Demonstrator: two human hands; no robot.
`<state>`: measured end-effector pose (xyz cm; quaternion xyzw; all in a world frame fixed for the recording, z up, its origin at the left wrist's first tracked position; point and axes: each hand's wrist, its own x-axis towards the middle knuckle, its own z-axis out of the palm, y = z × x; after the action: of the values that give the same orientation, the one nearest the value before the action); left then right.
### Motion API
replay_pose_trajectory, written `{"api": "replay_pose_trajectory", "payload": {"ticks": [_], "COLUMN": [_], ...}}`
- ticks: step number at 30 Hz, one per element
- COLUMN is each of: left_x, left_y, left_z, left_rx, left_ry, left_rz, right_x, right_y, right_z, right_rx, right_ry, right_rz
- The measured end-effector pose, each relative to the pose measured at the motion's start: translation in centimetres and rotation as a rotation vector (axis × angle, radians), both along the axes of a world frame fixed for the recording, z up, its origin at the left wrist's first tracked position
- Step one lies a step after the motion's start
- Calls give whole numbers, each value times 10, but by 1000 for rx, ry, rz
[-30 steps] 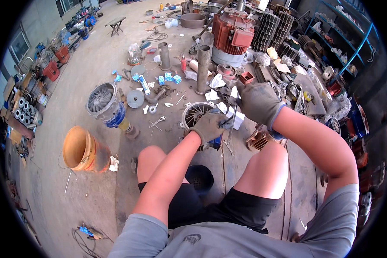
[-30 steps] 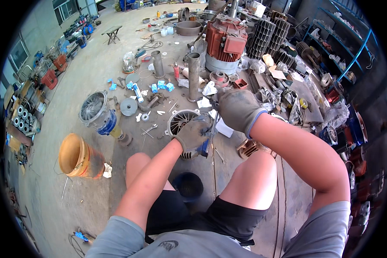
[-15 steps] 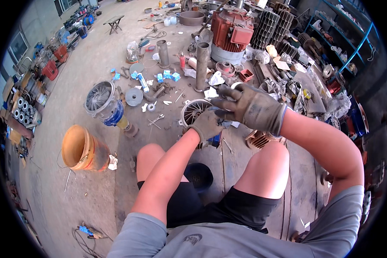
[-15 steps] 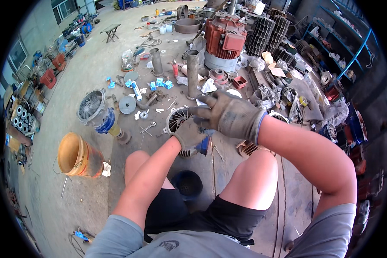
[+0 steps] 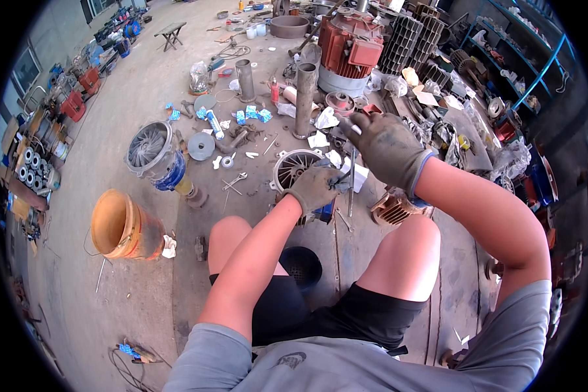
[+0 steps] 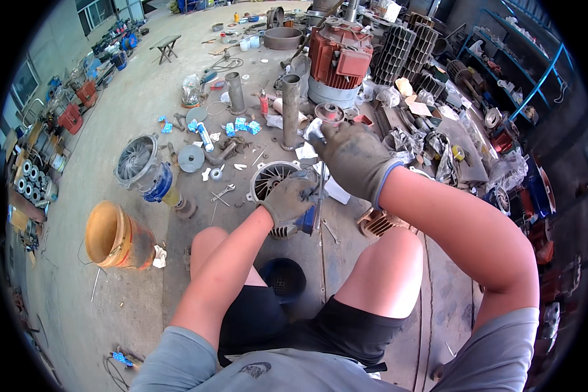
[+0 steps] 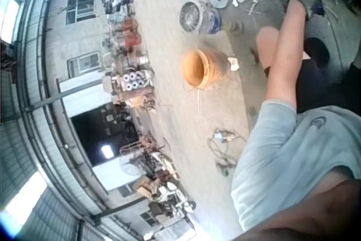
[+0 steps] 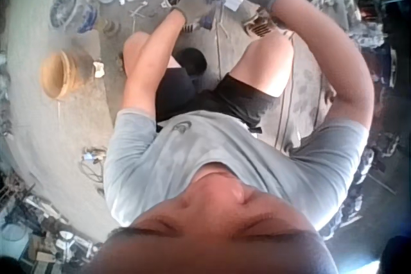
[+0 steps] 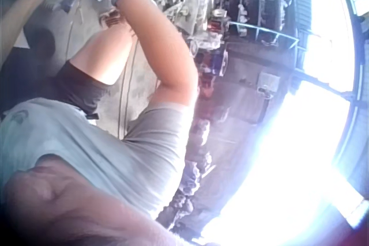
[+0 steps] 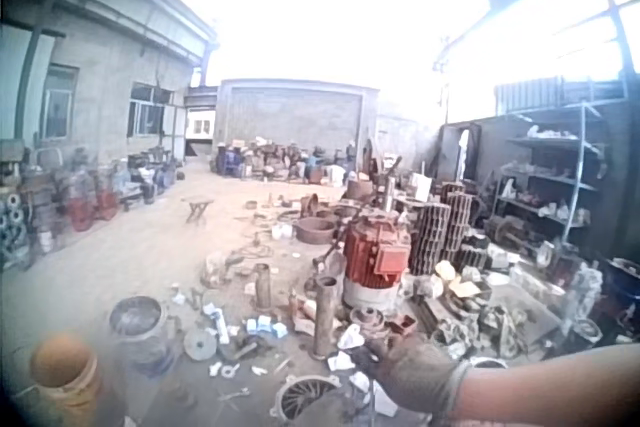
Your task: The person sits on the floor in a workshop and uses a metal tool to scrape and clean the interior surfaces of a motor stator. They rotate the component to access different areas and occasionally wipe the surface with a cloth.
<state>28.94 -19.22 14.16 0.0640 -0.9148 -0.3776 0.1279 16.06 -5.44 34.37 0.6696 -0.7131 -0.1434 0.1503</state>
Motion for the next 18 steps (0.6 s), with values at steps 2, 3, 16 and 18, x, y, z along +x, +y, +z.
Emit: {"api": "replay_pose_trajectory", "payload": {"ticks": [2, 3, 16, 18], "left_x": [-3, -1, -4, -2], "left_y": [-3, 0, 1, -2], "left_z": [-13, -1, -10, 8], "left_rx": [-78, -29, -50, -7], "left_ry": [91, 15, 63, -69], "left_rz": [18, 10, 53, 17], "right_x": [-2, 12, -9, -10], "right_y": [4, 0, -11, -20], "right_z": [-3, 5, -2, -15], "right_rx": [70, 279, 99, 180], "right_ry": [20, -61, -35, -74], "right_rz": [212, 78, 695, 531]}}
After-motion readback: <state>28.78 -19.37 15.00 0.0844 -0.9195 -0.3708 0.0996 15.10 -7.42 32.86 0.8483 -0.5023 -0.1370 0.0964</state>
